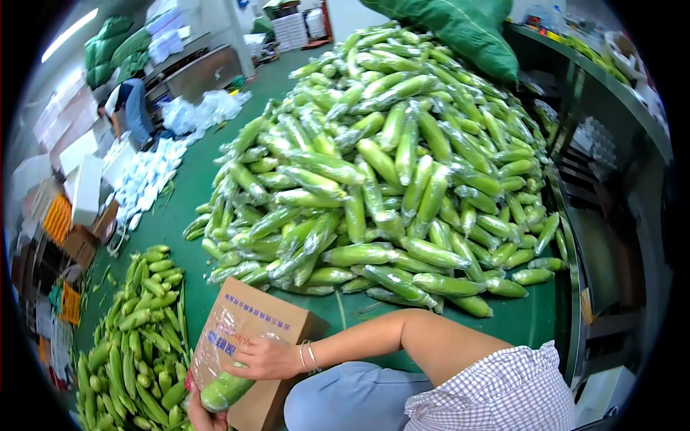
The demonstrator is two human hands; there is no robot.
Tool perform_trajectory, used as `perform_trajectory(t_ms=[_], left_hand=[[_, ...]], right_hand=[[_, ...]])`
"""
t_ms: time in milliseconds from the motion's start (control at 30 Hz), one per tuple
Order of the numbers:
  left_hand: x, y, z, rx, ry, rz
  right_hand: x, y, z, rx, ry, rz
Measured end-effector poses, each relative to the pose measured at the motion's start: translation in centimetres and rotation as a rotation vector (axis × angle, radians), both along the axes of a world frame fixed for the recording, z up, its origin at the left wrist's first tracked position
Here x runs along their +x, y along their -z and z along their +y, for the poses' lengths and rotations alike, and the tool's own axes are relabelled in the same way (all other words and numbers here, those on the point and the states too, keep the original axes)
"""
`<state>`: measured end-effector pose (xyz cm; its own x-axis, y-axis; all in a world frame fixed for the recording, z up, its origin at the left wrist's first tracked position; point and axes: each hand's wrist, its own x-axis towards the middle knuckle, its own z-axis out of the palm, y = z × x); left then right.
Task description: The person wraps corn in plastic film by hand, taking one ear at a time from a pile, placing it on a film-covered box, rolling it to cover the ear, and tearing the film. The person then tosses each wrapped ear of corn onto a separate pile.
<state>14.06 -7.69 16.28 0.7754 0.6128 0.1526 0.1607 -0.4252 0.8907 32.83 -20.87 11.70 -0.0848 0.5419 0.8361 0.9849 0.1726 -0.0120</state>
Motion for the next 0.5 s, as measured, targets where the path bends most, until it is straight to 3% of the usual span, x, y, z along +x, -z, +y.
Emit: perform_trajectory(t_ms=[67, 100, 167, 200, 300, 333, 367, 400, 467, 500], left_hand=[[1.5, -2.1, -1.2, -0.722, -0.287, 0.145], [0.5, -0.6, 0.0, -0.717, -0.271, 0.149], [-1.6, 3.9, 3.6, -1.318, 0.061, 0.309], [0.2, 0.0, -1.8, -1.141, -0.159, 0.372], [-0.3, 0.5, -1.0, -1.435, 0.372, 0.407], [0.1, 0.3, -1.5, -1.501, 0.528, 0.372], [-0.1, -1.3, -3.3, -1.168, 0.365, 0.486], [-0.4, -2.0, -4.3, -1.17, 0.352, 0.471], [-2.7, -2.7, -5.4, -0.582, 0.088, 0.647], [-6.0, 0.0, -2.5, -0.505, 0.018, 0.806]], right_hand=[[1.4, -0.7, -1.3, 0.015, 0.071, -0.033], [2.1, -1.1, -1.9, 0.077, 0.121, 0.009], [3.1, -1.2, -2.7, 0.118, 0.238, 0.073], [3.6, -0.6, -3.3, 0.123, 0.264, 0.062], [4.5, 1.5, -5.4, -0.102, 0.26, 0.467], [5.0, 2.6, -6.2, -0.039, 0.242, 0.649], [5.4, 3.3, -7.1, 0.022, 0.212, 0.826], [6.5, 2.1, -9.5, -0.026, 0.241, 0.979], [11.3, 3.8, -12.6, 0.08, 0.476, 1.033], [15.2, 5.4, -14.3, 0.216, 0.703, 0.516]])
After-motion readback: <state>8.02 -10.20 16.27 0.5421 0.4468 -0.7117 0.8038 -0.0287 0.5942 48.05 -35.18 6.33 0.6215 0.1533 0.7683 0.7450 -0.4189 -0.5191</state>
